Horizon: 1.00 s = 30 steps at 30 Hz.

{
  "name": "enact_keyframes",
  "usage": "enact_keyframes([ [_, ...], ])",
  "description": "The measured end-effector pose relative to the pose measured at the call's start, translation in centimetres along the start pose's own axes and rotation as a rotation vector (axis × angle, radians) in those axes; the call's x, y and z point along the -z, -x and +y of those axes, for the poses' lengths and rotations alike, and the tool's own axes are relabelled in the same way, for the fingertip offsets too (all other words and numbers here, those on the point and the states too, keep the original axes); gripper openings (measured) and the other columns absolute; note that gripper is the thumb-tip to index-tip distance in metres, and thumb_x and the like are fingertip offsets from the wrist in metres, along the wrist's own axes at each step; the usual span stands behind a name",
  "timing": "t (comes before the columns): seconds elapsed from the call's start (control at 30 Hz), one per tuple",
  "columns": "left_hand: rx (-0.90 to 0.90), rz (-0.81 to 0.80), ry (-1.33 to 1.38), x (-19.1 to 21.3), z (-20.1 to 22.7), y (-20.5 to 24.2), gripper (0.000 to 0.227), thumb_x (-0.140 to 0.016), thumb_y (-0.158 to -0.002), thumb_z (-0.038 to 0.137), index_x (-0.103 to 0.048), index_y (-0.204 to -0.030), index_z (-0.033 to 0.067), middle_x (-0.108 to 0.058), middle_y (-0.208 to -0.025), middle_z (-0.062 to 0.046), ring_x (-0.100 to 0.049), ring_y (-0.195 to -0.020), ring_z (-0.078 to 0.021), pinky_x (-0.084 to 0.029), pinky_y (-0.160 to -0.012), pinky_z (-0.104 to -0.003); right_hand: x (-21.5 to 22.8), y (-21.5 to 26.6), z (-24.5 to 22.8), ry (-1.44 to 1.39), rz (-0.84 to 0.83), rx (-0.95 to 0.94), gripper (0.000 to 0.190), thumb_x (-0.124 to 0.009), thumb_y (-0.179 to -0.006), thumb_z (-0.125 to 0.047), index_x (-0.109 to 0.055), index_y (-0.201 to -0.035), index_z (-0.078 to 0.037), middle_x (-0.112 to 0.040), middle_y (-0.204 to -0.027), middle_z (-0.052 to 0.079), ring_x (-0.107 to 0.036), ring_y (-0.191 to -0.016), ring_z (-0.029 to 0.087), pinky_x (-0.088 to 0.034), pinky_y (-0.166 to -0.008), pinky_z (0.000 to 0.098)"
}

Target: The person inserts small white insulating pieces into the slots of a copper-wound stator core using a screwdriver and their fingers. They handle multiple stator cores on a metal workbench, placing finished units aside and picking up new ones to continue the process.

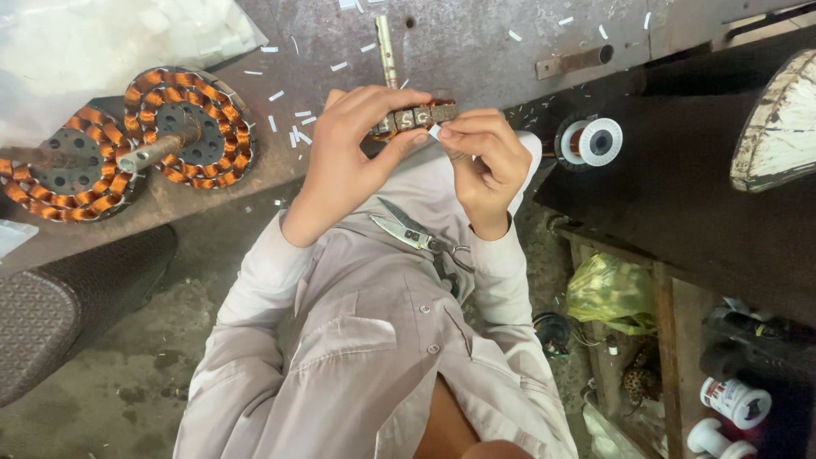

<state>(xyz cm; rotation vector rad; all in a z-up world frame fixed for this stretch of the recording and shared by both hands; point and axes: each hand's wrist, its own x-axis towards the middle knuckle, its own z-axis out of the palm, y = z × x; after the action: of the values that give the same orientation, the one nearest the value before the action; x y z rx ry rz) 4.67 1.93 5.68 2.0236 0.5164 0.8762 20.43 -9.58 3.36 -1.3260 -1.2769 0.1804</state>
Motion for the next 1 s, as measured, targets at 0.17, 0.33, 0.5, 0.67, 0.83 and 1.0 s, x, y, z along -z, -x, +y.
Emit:
enact_keyframes([
  [0.17, -0.003, 0.027, -0.006, -0.2, 0.0, 0.2, 0.031, -0.080, -0.096, 0.020, -0.071, -0.124, 0.0091, -0.075, -0.115, -0.005, -0.069, -0.106, -0.0236, -0.041, -0.089, -0.035, -0.6, 0.0, -0.7, 0.159, 0.026, 0.037, 0.016, -0.074, -0.087, 0.017, -0.067, -0.093, 0.004, -0.067, -0.096, 0.013, -0.066, -0.089, 0.027, -0.052, -0.073, 0.0311],
  [0.33, -0.027, 0.048, -0.027, -0.3, 0.1, 0.1, 0.030, -0.079, -0.098, 0.018, -0.071, -0.125, 0.0091, -0.074, -0.117, -0.005, -0.069, -0.108, -0.0237, -0.042, -0.091, -0.035, -1.7, -0.2, -2.0, 0.288, 0.092, 0.019, 0.018, -0.072, -0.085, 0.020, -0.068, -0.095, 0.005, -0.066, -0.094, 0.013, -0.064, -0.084, 0.026, -0.051, -0.074, 0.0346],
  [0.5, -0.030, 0.066, -0.053, -0.8, 0.2, 0.0, 0.030, -0.079, -0.098, 0.018, -0.071, -0.125, 0.0090, -0.074, -0.115, -0.004, -0.069, -0.107, -0.0234, -0.042, -0.089, -0.035, -2.5, -0.1, -2.9, 0.477, 0.115, 0.072, 0.026, -0.066, -0.078, 0.022, -0.069, -0.096, 0.004, -0.066, -0.095, 0.013, -0.064, -0.083, 0.028, -0.050, -0.072, 0.0368],
  [0.67, -0.022, 0.085, -0.047, -1.0, 0.2, 0.0, 0.028, -0.078, -0.097, 0.018, -0.072, -0.123, 0.0100, -0.075, -0.117, -0.004, -0.070, -0.107, -0.0226, -0.042, -0.089, -0.035, -2.0, -0.9, -3.3, 0.559, 0.026, 0.161, 0.028, -0.067, -0.076, 0.021, -0.069, -0.099, 0.006, -0.066, -0.096, 0.014, -0.064, -0.083, 0.031, -0.050, -0.072, 0.0392],
  [0.83, -0.014, 0.073, -0.020, -0.7, 0.0, 0.0, 0.028, -0.079, -0.097, 0.019, -0.072, -0.123, 0.0108, -0.075, -0.116, -0.004, -0.069, -0.106, -0.0229, -0.042, -0.089, -0.034, 1.4, -2.5, -4.0, 0.383, -0.238, 0.117, 0.026, -0.067, -0.086, 0.020, -0.069, -0.106, 0.004, -0.068, -0.106, 0.014, -0.069, -0.095, 0.031, -0.056, -0.080, 0.0379],
  [1.0, -0.005, 0.058, -0.015, -0.8, 0.2, -0.1, 0.027, -0.078, -0.097, 0.019, -0.072, -0.122, 0.0103, -0.075, -0.113, -0.004, -0.069, -0.102, -0.0235, -0.041, -0.086, -0.036, 2.1, -3.0, -3.5, 0.405, -0.297, 0.152, 0.029, -0.065, -0.081, 0.021, -0.070, -0.104, 0.004, -0.068, -0.104, 0.014, -0.070, -0.094, 0.031, -0.056, -0.078, 0.0378],
])
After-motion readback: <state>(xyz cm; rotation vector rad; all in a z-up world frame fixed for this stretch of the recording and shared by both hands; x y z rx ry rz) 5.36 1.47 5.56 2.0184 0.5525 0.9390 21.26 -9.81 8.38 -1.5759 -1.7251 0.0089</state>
